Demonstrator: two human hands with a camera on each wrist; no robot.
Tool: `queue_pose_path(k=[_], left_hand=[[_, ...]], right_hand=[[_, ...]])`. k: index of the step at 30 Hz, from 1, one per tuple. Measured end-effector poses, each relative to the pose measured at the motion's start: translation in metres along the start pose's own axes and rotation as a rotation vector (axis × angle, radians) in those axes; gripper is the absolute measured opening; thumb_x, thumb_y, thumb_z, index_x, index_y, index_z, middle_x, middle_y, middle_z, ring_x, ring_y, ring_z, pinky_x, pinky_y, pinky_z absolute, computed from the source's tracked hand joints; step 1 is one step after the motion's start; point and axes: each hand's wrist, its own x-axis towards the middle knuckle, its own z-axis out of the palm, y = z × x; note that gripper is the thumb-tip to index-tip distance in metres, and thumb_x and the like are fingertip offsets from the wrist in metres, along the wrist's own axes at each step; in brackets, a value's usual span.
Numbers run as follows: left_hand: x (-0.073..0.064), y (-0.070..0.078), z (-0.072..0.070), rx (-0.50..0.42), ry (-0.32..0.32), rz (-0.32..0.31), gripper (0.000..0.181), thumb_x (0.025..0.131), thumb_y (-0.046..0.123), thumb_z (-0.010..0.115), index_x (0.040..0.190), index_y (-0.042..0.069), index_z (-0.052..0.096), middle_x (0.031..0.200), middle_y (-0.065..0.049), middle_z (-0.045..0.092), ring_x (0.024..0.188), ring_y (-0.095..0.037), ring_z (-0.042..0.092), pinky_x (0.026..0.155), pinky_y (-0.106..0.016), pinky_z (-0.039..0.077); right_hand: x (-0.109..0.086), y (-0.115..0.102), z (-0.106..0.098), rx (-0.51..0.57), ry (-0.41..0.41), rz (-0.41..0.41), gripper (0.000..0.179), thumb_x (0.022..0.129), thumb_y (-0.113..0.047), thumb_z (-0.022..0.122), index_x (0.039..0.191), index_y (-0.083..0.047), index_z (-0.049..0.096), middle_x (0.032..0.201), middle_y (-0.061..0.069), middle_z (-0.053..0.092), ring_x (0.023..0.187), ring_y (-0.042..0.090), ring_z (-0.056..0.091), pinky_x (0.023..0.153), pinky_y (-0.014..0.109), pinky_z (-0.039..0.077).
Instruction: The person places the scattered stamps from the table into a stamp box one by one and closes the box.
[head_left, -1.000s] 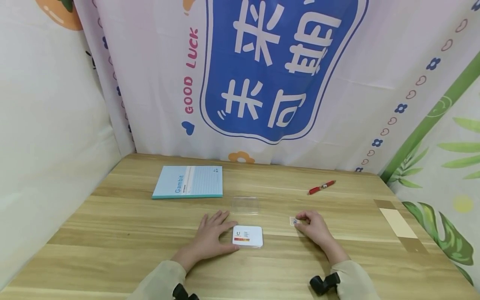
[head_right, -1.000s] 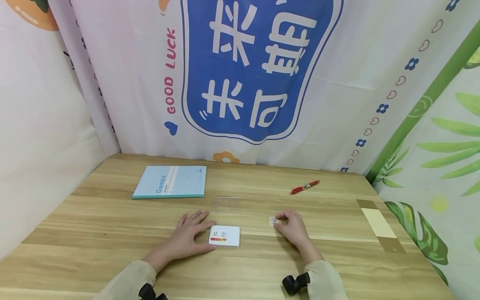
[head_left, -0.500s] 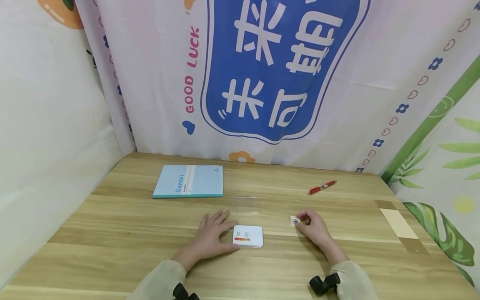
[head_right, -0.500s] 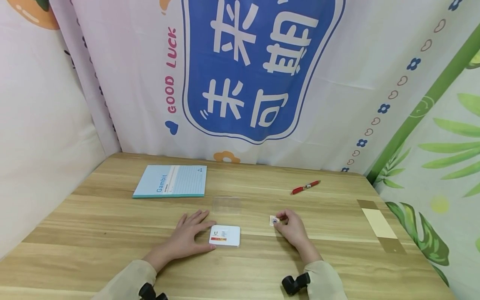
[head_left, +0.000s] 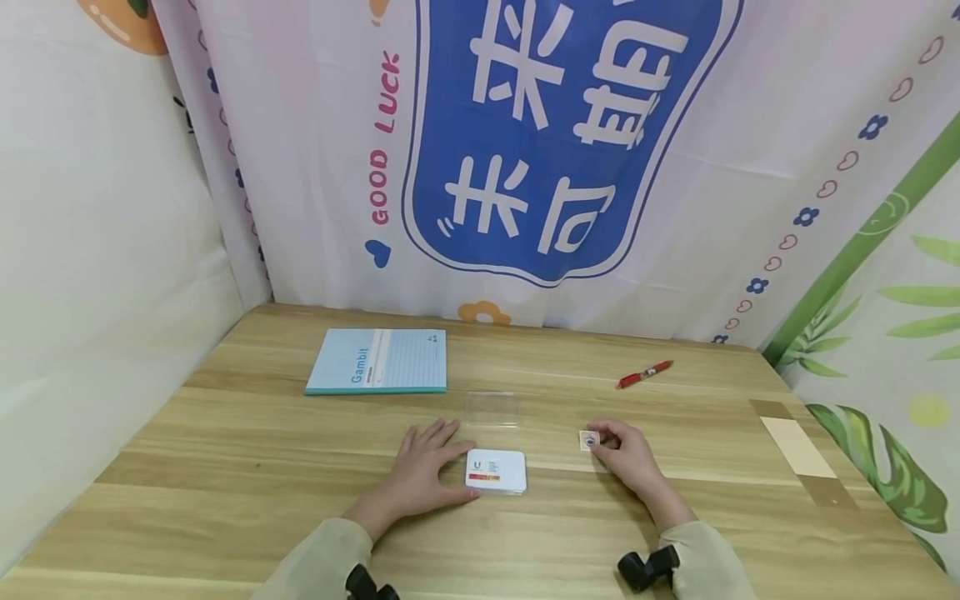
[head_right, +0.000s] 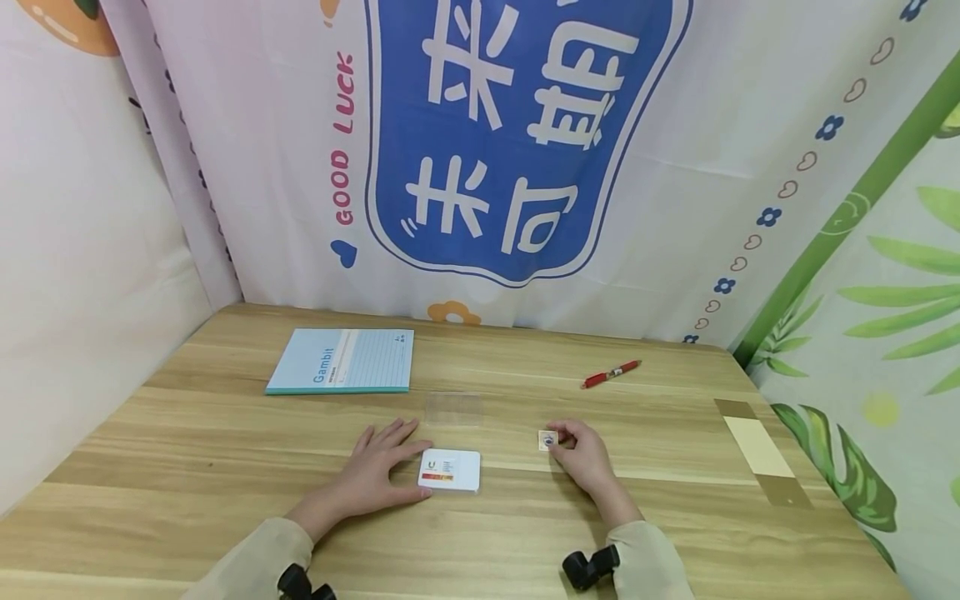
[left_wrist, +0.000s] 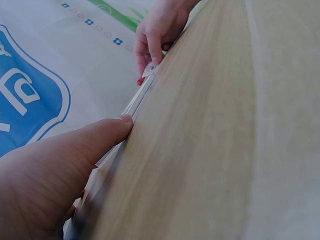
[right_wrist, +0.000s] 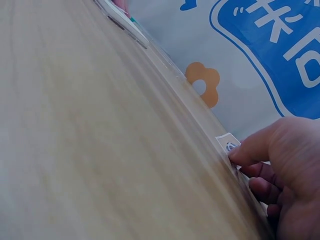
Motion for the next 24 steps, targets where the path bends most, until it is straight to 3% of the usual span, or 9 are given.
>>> queue_pose_path(k=[8, 14, 20, 24], left_hand=[[0.001, 0.000, 0.000, 0.004, 0.002, 0.005, 0.064, 0.068, 0.057, 0.061, 0.118, 0.019, 0.054, 0.134, -0.013, 0.031, 0.124, -0.032, 0.019, 0.095, -0.056, 0.003], [0.000, 0.000, -0.001, 0.004, 0.003, 0.002, 0.064, 0.068, 0.056, 0.061, 0.119, 0.018, 0.053, 0.134, -0.013, 0.031, 0.124, -0.032, 0.018, 0.095, -0.056, 0.002], [0.000, -0.001, -0.001, 0.010, -0.001, -0.001, 0.064, 0.068, 0.057, 0.061, 0.119, 0.018, 0.053, 0.134, -0.013, 0.031, 0.124, -0.031, 0.018, 0.095, -0.056, 0.003], [0.000, 0.000, -0.001, 0.004, -0.001, -0.001, 0.064, 0.068, 0.056, 0.061, 0.119, 0.018, 0.053, 0.134, -0.013, 0.031, 0.124, -0.032, 0.018, 0.095, -0.056, 0.003]], right_hand=[[-0.002, -0.001, 0.000, -0.014, 0.003, -0.021, 0.022, 0.074, 0.005, 0.061, 0.095, -0.001, 0.063, 0.071, 0.005, 0.048, 0.060, 0.015, 0.042, 0.050, 0.022, 0.036], [-0.005, -0.006, 0.005, 0.079, 0.022, -0.123, 0.015, 0.076, -0.005, 0.064, 0.090, -0.004, 0.066, 0.074, 0.003, 0.055, 0.065, 0.014, 0.048, 0.054, 0.023, 0.040], [-0.006, -0.029, 0.022, 0.160, 0.003, -0.022, 0.014, 0.074, -0.001, 0.064, 0.089, -0.001, 0.067, 0.075, 0.004, 0.060, 0.069, 0.013, 0.051, 0.059, 0.023, 0.043], [-0.009, -0.047, 0.036, 0.191, -0.045, -0.051, 0.015, 0.073, 0.001, 0.065, 0.088, 0.002, 0.066, 0.071, 0.006, 0.060, 0.062, 0.011, 0.050, 0.054, 0.020, 0.042]])
